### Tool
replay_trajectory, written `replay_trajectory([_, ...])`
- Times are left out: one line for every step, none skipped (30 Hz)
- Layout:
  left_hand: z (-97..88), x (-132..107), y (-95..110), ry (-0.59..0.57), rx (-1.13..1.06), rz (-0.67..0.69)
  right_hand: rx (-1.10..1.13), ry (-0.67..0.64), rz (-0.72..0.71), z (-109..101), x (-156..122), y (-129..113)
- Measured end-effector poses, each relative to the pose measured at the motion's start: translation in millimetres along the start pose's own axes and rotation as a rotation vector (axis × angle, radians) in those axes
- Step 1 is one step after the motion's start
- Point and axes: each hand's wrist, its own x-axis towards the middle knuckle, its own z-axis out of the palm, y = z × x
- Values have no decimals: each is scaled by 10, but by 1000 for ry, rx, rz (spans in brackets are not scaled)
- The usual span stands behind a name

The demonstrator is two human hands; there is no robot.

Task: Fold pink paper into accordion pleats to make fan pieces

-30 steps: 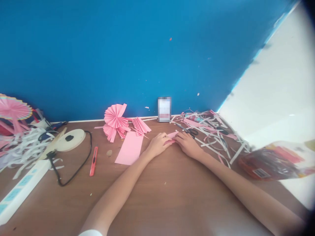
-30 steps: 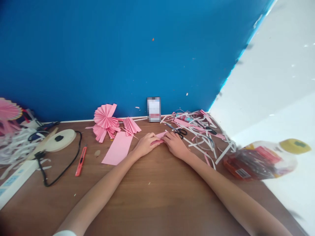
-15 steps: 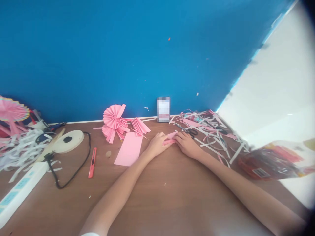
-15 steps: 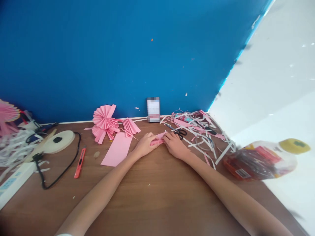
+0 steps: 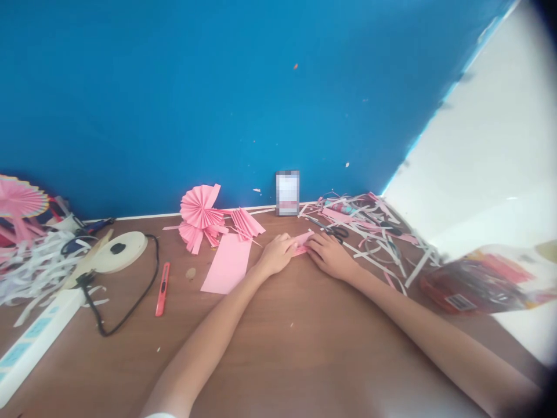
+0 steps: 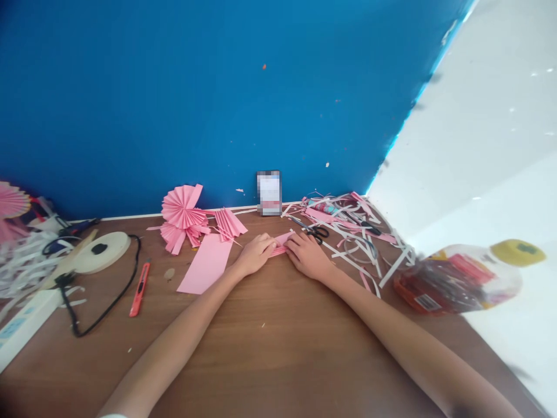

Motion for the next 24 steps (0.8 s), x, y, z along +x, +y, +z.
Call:
replay_trajectory([5, 0, -9, 6, -9, 6, 1, 3, 0, -1, 0, -1])
replay_trajectory([12, -1, -17, 13, -16, 15, 2, 4, -2, -4, -1, -1])
replay_trajectory([18, -3, -24, 20, -19, 23, 2, 4, -2, -6, -2, -3])
replay_trajectory([24, -5, -29, 26, -19, 28, 4, 4, -2, -9, -3, -4])
replay_trajectory([28, -8, -32, 29, -15, 33, 10, 4, 1, -11, -4, -6])
replay_trajectory([30, -10, -33, 30, -10, 38, 18, 6, 5, -13, -6, -7])
replay_trajectory([30, -12, -33, 29, -4, 44, 26, 13, 10, -13, -7, -8])
replay_trajectory([29, -13, -31, 28, 3, 51, 32, 25, 16, -12, -9, -9])
replay_trajectory([27, -13, -28, 27, 10, 56, 36, 38, 23, -10, -11, -10])
replay_trajectory([24, -12, -25, 25, 16, 58, 36, 49, 27, -8, -13, -12])
replay_trajectory([22, -11, -22, 22, 23, 55, 33, 56, 30, -6, -15, -14])
replay_trajectory([20, -10, -19, 18, 27, 52, 28, 55, 31, -5, -17, -17])
replay_trajectory([19, -8, -17, 15, 30, 49, 23, 51, 30, -6, -19, -19])
replay_trajectory([18, -7, -16, 12, 31, 48, 21, 45, 28, -8, -20, -22])
replay_trajectory([17, -6, -15, 10, 30, 49, 21, 41, 27, -12, -20, -24])
replay_trajectory([16, -6, -15, 10, 28, 50, 23, 40, 27, -17, -20, -26])
replay_trajectory([15, -6, -14, 9, 26, 50, 27, 41, 29, -23, -19, -27])
replay_trajectory([14, -6, -14, 6, 24, 48, 33, 43, 31, -29, -18, -27])
replay_trajectory([13, -7, -13, 3, 23, 44, 41, 43, 32, -33, -16, -27])
replay_trajectory([11, -7, -11, 0, 22, 39, 50, 41, 32, -37, -13, -26])
replay_trajectory([10, -7, -9, -1, 21, 34, 59, 37, 29, -39, -10, -24])
replay_trajectory([8, -7, -7, -1, 20, 30, 67, 33, 26, -39, -8, -23])
replay_trajectory([7, -6, -4, -1, 18, 28, 74, 29, 23, -38, -7, -21])
replay_trajectory([5, -4, -2, 0, 16, 25, 79, 28, 23, -36, -6, -20])
